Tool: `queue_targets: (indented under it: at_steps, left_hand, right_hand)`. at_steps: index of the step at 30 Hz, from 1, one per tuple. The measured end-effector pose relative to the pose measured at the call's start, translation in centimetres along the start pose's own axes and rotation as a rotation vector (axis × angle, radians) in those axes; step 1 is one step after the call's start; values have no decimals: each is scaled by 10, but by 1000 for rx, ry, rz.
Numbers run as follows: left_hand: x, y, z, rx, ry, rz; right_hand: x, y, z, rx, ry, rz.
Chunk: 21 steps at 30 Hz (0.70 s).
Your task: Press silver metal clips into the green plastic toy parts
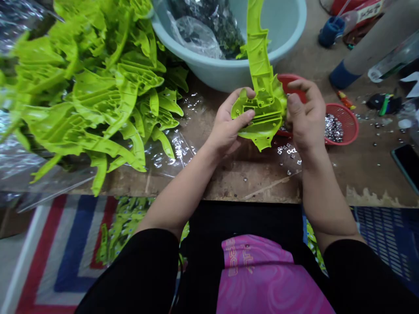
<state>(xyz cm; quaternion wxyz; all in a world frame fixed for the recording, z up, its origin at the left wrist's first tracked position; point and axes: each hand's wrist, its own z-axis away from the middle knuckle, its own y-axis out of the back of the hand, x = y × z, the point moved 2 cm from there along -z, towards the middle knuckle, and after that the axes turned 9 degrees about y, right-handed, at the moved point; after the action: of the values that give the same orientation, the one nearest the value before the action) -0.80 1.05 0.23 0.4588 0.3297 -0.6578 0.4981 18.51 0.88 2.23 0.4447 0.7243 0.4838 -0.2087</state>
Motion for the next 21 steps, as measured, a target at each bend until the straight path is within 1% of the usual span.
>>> queue_targets:
  at_steps: [3, 5, 8, 10, 12, 14, 16, 18, 21]
  left_hand:
    - [-3, 3, -3, 8, -1, 32]
    - [-5, 5, -4, 31, -9, 24]
    - [-6, 7, -5, 57, 22, 53]
    - [-6, 7, -6, 38, 60, 96]
    - [-6, 7, -7, 12, 85, 133]
    - [-6, 7, -8, 1, 91, 154]
    - [-6, 7, -9, 0, 87, 161]
    - [-7, 6, -8, -8, 87, 152]
    - [-7, 5, -6, -29, 88, 137]
  right_hand:
    - [1, -5, 0, 63, -35, -94]
    - [-1, -6, 0, 85, -96, -147]
    - [-6, -2, -4, 122, -188, -291]
    - [-10, 2, -8, 180, -190, -347]
    - [-12, 8, -10, 275, -161, -289]
    - [-13, 12, -10, 380, -138, -148]
    - [-14, 13, -7, 439, -124, -4]
    - [-15, 11, -5, 402, -84, 99]
    - [-15, 4, -3, 254, 8, 117]
